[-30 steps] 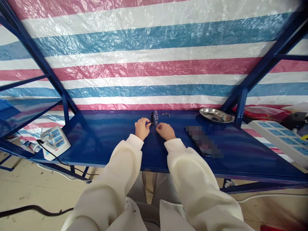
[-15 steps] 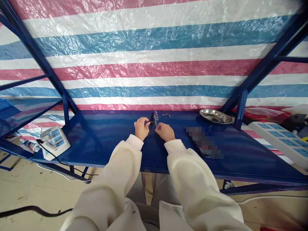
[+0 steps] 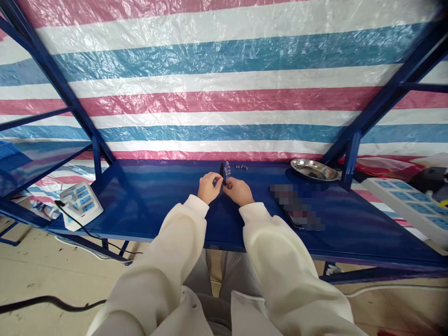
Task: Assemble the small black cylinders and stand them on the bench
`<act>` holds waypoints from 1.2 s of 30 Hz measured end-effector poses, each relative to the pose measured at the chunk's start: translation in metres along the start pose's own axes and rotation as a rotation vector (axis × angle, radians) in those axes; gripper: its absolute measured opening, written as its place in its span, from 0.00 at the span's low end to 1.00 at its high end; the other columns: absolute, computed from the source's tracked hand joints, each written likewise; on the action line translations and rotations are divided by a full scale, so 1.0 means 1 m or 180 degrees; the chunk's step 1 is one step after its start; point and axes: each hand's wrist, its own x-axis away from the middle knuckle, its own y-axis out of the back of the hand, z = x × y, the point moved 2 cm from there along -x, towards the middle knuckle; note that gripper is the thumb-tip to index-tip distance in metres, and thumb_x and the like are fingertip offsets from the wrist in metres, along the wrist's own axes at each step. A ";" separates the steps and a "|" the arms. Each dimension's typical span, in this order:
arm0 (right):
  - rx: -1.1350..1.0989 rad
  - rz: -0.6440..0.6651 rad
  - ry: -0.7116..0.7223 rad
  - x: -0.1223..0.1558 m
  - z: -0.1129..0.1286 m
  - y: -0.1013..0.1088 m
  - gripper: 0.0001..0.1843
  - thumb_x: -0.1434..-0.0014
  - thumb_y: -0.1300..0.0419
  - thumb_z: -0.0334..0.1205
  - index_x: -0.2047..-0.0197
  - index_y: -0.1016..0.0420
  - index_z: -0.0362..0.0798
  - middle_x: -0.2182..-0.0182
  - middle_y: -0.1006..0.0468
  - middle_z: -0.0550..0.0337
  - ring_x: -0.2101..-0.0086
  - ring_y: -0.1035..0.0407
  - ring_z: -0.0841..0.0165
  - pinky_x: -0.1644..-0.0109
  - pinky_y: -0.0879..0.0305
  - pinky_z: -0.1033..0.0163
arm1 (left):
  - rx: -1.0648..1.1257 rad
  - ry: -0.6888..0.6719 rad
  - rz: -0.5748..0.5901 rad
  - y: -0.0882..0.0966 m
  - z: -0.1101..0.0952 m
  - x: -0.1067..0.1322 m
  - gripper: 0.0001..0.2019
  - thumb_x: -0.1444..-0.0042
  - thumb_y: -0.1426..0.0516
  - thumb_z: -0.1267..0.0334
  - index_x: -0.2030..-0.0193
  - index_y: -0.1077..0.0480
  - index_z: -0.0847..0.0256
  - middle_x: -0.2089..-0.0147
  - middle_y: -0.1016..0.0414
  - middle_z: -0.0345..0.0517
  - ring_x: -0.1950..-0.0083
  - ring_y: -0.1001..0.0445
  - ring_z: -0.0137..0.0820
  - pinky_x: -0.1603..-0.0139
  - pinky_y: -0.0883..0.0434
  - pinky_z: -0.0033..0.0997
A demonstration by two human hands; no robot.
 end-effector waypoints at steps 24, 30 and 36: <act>-0.0918 -0.0510 0.0968 0.001 0.008 -0.011 0.14 0.44 0.47 0.44 0.61 0.26 0.47 0.75 0.28 0.60 0.74 0.35 0.70 0.66 0.38 0.66 | 0.0328 0.0592 0.0006 0.034 0.040 -0.016 0.07 0.54 0.41 0.68 0.65 0.31 0.63 0.68 0.25 0.43 0.67 0.28 0.27 0.63 0.32 0.27; -0.0981 -0.0615 0.0804 0.000 0.006 -0.009 0.14 0.43 0.49 0.43 0.63 0.25 0.47 0.70 0.24 0.56 0.73 0.32 0.68 0.64 0.35 0.63 | -0.0902 0.1256 0.0187 0.101 0.096 -0.028 0.07 0.54 0.42 0.68 0.66 0.28 0.64 0.63 0.22 0.46 0.59 0.25 0.32 0.55 0.31 0.29; -0.1085 -0.0653 0.0811 0.000 0.004 -0.010 0.14 0.43 0.50 0.43 0.65 0.25 0.48 0.69 0.22 0.55 0.71 0.30 0.66 0.63 0.34 0.62 | -0.1479 0.1754 0.0158 0.122 0.113 -0.012 0.08 0.53 0.42 0.66 0.65 0.26 0.62 0.61 0.21 0.47 0.56 0.25 0.35 0.56 0.31 0.28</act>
